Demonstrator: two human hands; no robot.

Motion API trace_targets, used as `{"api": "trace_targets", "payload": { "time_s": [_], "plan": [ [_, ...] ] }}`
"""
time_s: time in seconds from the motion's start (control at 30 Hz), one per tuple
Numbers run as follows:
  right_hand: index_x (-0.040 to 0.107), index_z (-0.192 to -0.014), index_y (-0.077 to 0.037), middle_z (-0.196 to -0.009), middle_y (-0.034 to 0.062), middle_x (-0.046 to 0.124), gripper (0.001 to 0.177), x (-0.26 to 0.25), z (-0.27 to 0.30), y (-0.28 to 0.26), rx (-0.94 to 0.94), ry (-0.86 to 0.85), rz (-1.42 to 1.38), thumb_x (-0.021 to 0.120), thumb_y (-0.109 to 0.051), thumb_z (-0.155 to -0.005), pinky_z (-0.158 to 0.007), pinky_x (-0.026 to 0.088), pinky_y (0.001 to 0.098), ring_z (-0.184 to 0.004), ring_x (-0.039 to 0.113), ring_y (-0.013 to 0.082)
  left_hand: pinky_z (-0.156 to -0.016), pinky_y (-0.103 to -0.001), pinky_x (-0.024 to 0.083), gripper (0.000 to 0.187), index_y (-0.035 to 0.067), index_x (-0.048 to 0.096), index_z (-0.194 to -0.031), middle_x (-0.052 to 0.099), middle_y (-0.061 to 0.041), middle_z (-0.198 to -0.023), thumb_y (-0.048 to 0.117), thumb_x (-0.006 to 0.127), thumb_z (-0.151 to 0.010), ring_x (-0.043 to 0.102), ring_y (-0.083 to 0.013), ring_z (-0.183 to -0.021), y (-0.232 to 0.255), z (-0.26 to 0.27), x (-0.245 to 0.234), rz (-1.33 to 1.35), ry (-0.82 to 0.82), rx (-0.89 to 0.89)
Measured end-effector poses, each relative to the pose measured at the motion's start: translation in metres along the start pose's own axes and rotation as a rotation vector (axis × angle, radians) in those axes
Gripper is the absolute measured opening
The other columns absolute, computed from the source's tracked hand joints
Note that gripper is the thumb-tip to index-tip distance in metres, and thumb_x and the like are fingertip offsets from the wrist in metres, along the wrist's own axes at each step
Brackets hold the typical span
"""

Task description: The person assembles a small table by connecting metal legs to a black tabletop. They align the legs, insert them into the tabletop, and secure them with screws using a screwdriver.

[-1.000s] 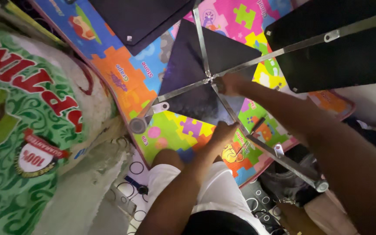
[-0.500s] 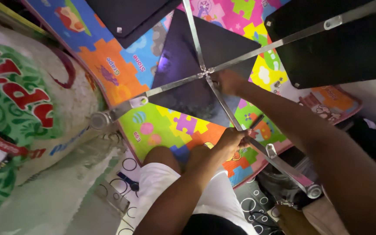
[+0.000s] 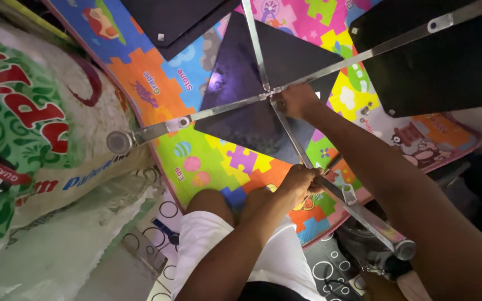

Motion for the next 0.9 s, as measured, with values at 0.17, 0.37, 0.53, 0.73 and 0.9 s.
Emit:
{"api": "trace_targets", "payload": {
  "time_s": [0.17, 0.37, 0.53, 0.73, 0.9],
  "plan": [
    [0.076, -0.115, -0.031, -0.113, 0.0104, 0.073, 0.030, 0.008, -0.001, 0.001, -0.091, 0.001, 0.203, 0.063, -0.033, -0.088, -0.096, 0.053, 0.0508, -0.110, 0.068, 0.0320, -0.049, -0.031, 0.054, 0.022, -0.007, 0.062, -0.091, 0.068, -0.016, -0.076, 0.012, 0.067, -0.099, 0.066, -0.0214, -0.056, -0.003, -0.006, 0.003, 0.106, -0.051, 0.047],
    [0.076, -0.112, -0.020, -0.108, 0.0102, 0.075, 0.027, 0.038, -0.014, 0.011, -0.128, -0.205, 0.375, 0.059, -0.026, -0.093, -0.086, 0.057, 0.0494, -0.102, 0.073, 0.0308, -0.061, -0.034, 0.064, 0.028, -0.015, 0.064, -0.098, 0.071, -0.022, -0.084, 0.013, 0.063, -0.101, 0.073, -0.0291, -0.067, 0.006, -0.005, -0.001, 0.052, -0.110, -0.005],
    [0.079, -0.101, -0.017, -0.103, 0.0080, 0.077, 0.022, 0.031, -0.023, -0.007, -0.145, -0.269, 0.342, 0.059, -0.025, -0.096, -0.079, 0.060, 0.0489, -0.096, 0.075, 0.0323, -0.064, -0.040, 0.066, 0.024, -0.018, 0.061, -0.099, 0.070, -0.029, -0.086, 0.006, 0.059, -0.099, 0.075, -0.0381, -0.072, 0.016, -0.009, 0.000, -0.019, -0.132, -0.065],
    [0.075, -0.106, -0.018, -0.103, 0.0107, 0.074, 0.022, 0.035, -0.010, -0.009, -0.030, -0.415, 0.319, 0.062, -0.022, -0.088, -0.077, 0.058, 0.0540, -0.097, 0.072, 0.0356, -0.068, -0.040, 0.066, 0.022, -0.020, 0.062, -0.101, 0.071, -0.029, -0.090, 0.001, 0.056, -0.100, 0.074, -0.0368, -0.073, 0.003, -0.002, -0.009, -0.021, -0.164, -0.061],
    [0.075, -0.109, -0.012, -0.098, 0.0158, 0.076, 0.024, 0.019, -0.021, -0.005, 0.027, -0.235, 0.214, 0.057, -0.021, -0.097, -0.078, 0.058, 0.0519, -0.093, 0.074, 0.0369, -0.071, -0.041, 0.066, 0.022, -0.015, 0.062, -0.103, 0.071, -0.028, -0.092, 0.006, 0.056, -0.099, 0.074, -0.0369, -0.076, 0.016, 0.004, -0.014, -0.049, -0.145, -0.035]
  ]
}}
Point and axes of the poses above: each hand's wrist, its own z-axis away from the middle knuckle, its own x-axis out of the palm, y = z × x, the point moved 10 cm from there along -z, towards the middle knuckle
